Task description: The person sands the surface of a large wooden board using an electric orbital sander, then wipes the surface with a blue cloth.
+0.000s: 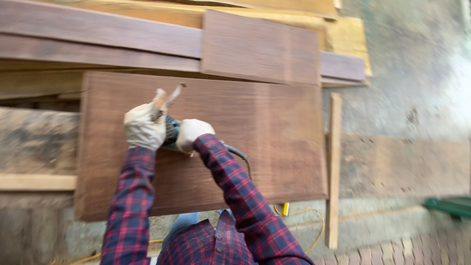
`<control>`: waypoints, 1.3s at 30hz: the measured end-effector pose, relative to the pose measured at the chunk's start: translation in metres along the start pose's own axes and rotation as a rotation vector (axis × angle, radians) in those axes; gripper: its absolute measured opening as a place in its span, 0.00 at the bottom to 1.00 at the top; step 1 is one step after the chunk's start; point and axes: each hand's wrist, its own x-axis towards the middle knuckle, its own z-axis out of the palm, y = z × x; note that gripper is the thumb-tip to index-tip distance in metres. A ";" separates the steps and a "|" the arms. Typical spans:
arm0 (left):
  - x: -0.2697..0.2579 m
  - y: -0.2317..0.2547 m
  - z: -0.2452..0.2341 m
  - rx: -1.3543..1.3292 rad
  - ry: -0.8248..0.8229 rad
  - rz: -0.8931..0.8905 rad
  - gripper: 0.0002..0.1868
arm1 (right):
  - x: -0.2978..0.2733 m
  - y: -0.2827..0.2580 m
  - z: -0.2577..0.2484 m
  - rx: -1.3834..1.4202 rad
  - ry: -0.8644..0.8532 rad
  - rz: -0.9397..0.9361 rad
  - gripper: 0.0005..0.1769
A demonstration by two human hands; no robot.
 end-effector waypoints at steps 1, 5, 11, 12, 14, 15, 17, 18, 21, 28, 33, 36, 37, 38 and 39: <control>0.003 0.007 0.000 -0.027 -0.013 0.022 0.10 | -0.009 0.004 -0.002 0.018 0.012 0.030 0.23; 0.012 0.052 0.016 -0.040 -0.070 0.074 0.18 | -0.040 0.042 -0.010 0.089 0.049 0.106 0.22; 0.017 0.121 0.067 -0.061 -0.073 0.248 0.18 | -0.076 0.120 -0.011 0.147 0.107 0.178 0.19; 0.017 0.132 0.079 -0.107 -0.076 0.281 0.20 | -0.081 0.135 -0.010 0.164 0.101 0.202 0.20; 0.016 0.156 0.103 0.007 -0.147 0.318 0.21 | -0.093 0.164 -0.008 0.168 0.112 0.234 0.20; 0.015 0.168 0.114 0.122 -0.215 0.348 0.22 | -0.097 0.178 -0.006 0.165 0.120 0.265 0.20; 0.014 0.195 0.134 0.117 -0.206 0.389 0.23 | -0.107 0.209 -0.002 0.202 0.159 0.281 0.20; 0.014 0.209 0.142 0.109 -0.195 0.424 0.23 | -0.112 0.225 0.001 0.234 0.195 0.299 0.19; 0.014 0.255 0.167 0.080 -0.254 0.524 0.29 | -0.127 0.275 0.006 0.312 0.253 0.334 0.21; 0.002 0.350 0.240 -0.180 -0.325 0.512 0.23 | -0.170 0.379 0.014 0.358 0.203 0.497 0.15; 0.003 0.389 0.256 -0.315 -0.338 0.487 0.17 | -0.194 0.417 0.002 0.416 0.238 0.572 0.18; 0.005 0.410 0.268 -0.385 -0.344 0.477 0.14 | -0.199 0.426 -0.002 0.419 0.269 0.580 0.23; 0.009 0.413 0.270 -0.400 -0.353 0.474 0.13 | -0.198 0.425 -0.001 0.377 0.296 0.564 0.22; 0.013 0.415 0.270 -0.419 -0.359 0.473 0.12 | -0.200 0.425 0.001 0.386 0.291 0.562 0.22; 0.013 0.413 0.268 -0.435 -0.363 0.471 0.11 | -0.201 0.427 0.001 0.410 0.260 0.585 0.23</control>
